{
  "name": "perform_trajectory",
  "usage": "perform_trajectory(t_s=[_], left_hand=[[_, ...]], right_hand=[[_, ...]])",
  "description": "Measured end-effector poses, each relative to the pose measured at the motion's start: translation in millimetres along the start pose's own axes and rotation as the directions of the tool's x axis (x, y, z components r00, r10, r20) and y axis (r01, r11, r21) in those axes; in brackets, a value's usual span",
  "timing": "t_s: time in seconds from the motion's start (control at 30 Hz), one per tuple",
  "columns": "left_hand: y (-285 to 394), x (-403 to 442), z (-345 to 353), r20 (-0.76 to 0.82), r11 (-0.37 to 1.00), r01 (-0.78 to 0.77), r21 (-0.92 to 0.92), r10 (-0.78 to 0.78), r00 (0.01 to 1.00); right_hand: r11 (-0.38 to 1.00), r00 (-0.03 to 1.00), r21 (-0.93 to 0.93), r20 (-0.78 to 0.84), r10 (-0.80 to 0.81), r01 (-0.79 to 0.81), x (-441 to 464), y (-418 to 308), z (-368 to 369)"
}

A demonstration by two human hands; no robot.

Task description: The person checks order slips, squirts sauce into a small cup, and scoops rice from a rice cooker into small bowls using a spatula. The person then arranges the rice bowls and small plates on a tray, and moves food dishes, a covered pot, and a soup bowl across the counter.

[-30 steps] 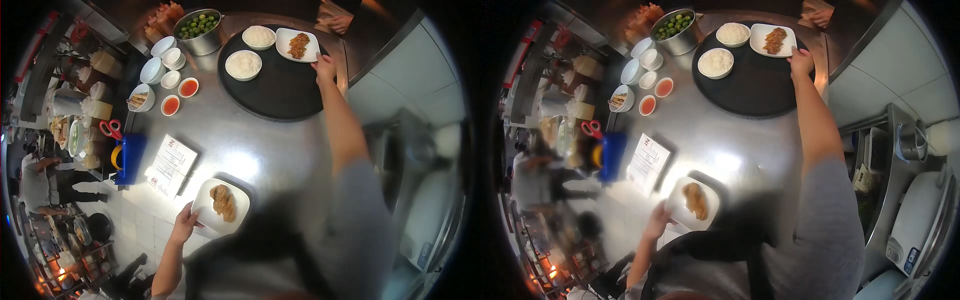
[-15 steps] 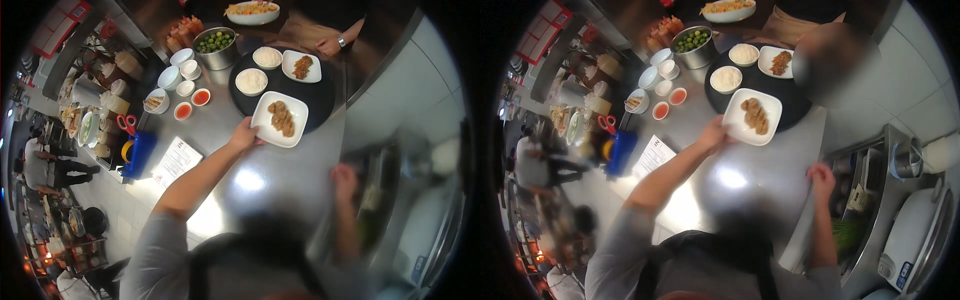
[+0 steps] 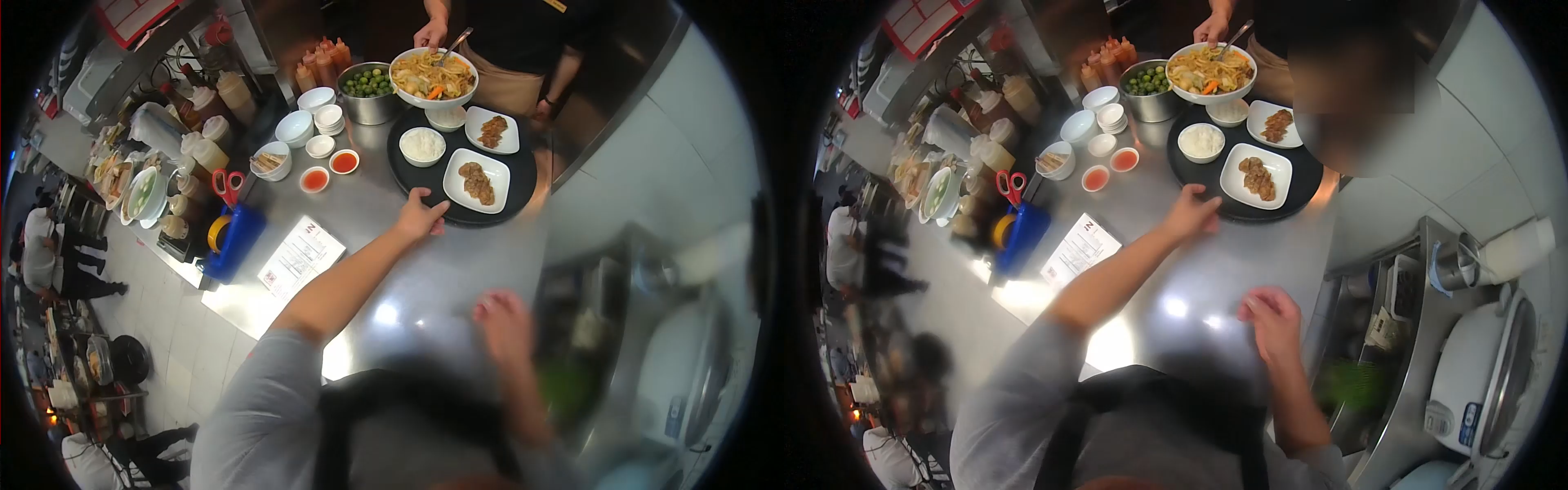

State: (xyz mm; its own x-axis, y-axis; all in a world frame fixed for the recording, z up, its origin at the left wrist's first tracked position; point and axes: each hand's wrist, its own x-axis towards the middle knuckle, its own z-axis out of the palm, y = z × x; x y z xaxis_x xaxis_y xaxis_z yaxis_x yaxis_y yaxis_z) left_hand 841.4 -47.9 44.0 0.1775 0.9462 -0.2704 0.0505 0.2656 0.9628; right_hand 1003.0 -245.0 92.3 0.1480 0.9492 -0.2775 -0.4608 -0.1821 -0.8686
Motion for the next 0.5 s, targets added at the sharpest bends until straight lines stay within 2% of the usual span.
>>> perform_trajectory(t_s=[0.07, 0.13, 0.2, 0.23, 0.27, 0.3, 0.33, 0.37, 0.43, 0.5], left_hand=[[-7.7, -36.5, -32.6, 0.137, 0.993, -0.114, 0.01, 0.112, 0.984], [2.0, -99.1, -74.1, 0.274, 0.981, -0.186, 0.046, 0.167, 0.947], [-0.3, -165.1, -112.5, 0.298, 0.97, -0.21, 0.123, 0.166, 0.94], [-40.4, -181.9, -134.8, 0.28, 0.975, -0.198, 0.102, 0.163, 0.946], [-31.2, -224.5, -155.6, 0.293, 0.926, -0.318, 0.203, 0.253, 0.922], [-43.6, -257.1, -180.2, 0.266, 0.956, -0.216, 0.201, 0.159, 0.951], [-56.4, -290.0, -204.8, 0.237, 0.974, -0.111, 0.196, 0.063, 0.97], [-79.3, -319.1, -228.0, 0.164, 0.993, -0.039, 0.113, 0.02, 0.986], [-99.1, -377.3, -279.0, 0.027, 0.979, 0.047, 0.197, -0.054, 0.998], [-135.6, -426.4, -327.8, -0.147, 0.93, 0.102, 0.354, -0.053, 0.988]], right_hand=[[0.992, 0.976, 0.119, 0.212, -0.055, 0.03, -13.1, -31.0, 47.9], [0.972, 0.882, 0.222, 0.44, -0.169, 0.075, -37.7, -62.8, 100.4], [0.941, 0.702, 0.309, 0.639, -0.315, 0.141, -72.3, -86.8, 155.1], [0.921, 0.595, 0.352, 0.71, -0.378, 0.165, -91.6, -94.2, 182.4], [0.919, 0.501, 0.36, 0.772, -0.391, 0.162, -111.1, -100.2, 208.5], [0.922, 0.406, 0.358, 0.828, -0.387, 0.149, -130.2, -103.6, 233.1], [0.938, 0.303, 0.345, 0.89, -0.341, 0.042, -147.0, -106.1, 256.0], [0.948, 0.191, 0.309, 0.938, -0.29, -0.078, -158.2, -103.5, 278.7], [0.826, -0.055, 0.554, 0.826, -0.561, -0.101, -160.0, -63.2, 337.1], [0.74, -0.116, 0.647, 0.733, -0.67, -0.184, -174.0, -37.2, 371.3]])
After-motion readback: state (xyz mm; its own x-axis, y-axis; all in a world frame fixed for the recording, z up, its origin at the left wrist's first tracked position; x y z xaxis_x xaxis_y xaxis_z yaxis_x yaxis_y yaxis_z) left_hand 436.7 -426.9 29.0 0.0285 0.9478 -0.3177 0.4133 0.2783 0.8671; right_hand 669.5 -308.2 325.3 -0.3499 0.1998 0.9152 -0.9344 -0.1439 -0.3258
